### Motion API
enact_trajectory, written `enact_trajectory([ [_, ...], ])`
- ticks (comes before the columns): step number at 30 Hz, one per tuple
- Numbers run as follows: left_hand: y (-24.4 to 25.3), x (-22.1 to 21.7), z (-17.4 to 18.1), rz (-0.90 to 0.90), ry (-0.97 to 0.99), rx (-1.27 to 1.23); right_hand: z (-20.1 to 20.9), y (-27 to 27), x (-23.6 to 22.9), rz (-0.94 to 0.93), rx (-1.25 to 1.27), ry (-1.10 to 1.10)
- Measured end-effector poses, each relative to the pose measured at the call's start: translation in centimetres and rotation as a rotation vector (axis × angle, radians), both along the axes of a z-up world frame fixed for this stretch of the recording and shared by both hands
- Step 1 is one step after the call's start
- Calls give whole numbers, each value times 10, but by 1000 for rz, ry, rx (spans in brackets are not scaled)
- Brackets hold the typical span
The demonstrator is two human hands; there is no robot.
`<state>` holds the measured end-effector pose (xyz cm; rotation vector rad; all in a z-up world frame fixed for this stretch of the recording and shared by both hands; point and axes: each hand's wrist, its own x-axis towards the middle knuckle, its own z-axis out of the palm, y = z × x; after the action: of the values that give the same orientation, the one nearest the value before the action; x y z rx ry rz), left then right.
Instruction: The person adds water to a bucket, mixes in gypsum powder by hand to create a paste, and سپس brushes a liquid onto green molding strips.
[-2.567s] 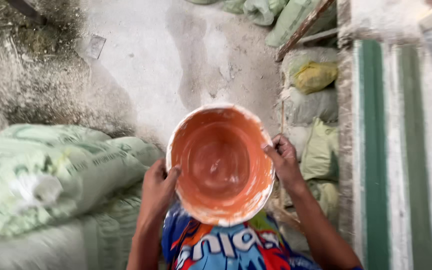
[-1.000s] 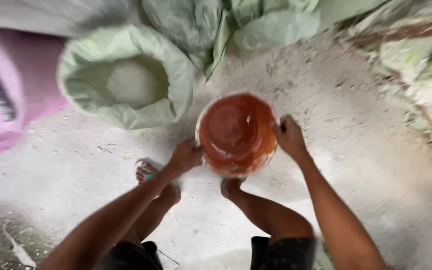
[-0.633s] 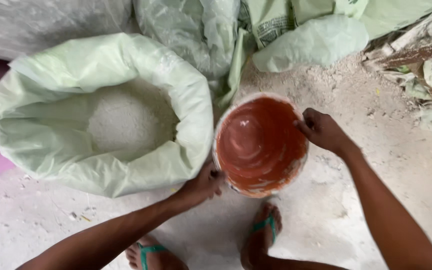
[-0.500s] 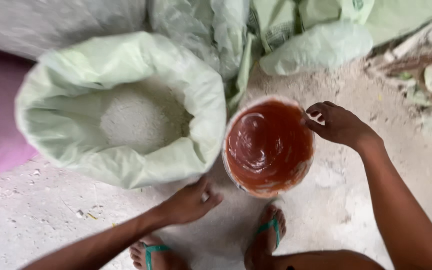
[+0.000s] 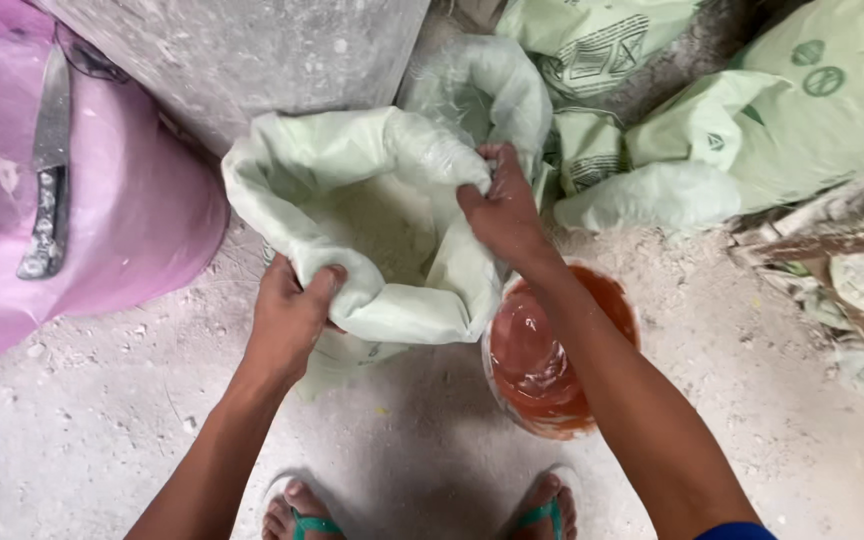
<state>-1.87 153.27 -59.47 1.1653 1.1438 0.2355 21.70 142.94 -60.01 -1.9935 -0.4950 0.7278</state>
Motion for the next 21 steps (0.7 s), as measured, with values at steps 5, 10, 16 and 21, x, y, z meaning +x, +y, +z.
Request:
enact_trajectory([
  [5, -12, -50, 29, 62, -436, 223, 46, -38, -29, -40, 326, -52],
  [10, -31, -126, -2, -137, -383, 355, 61, -83, -48, 261, -40, -201],
  [16, -34, -127, -25, -279, -260, 390, 73, -66, -65, 651, -702, -559],
  [21, -42, -128, -33, -419, -292, 210, 14, 8, -106, 939, -289, -333],
])
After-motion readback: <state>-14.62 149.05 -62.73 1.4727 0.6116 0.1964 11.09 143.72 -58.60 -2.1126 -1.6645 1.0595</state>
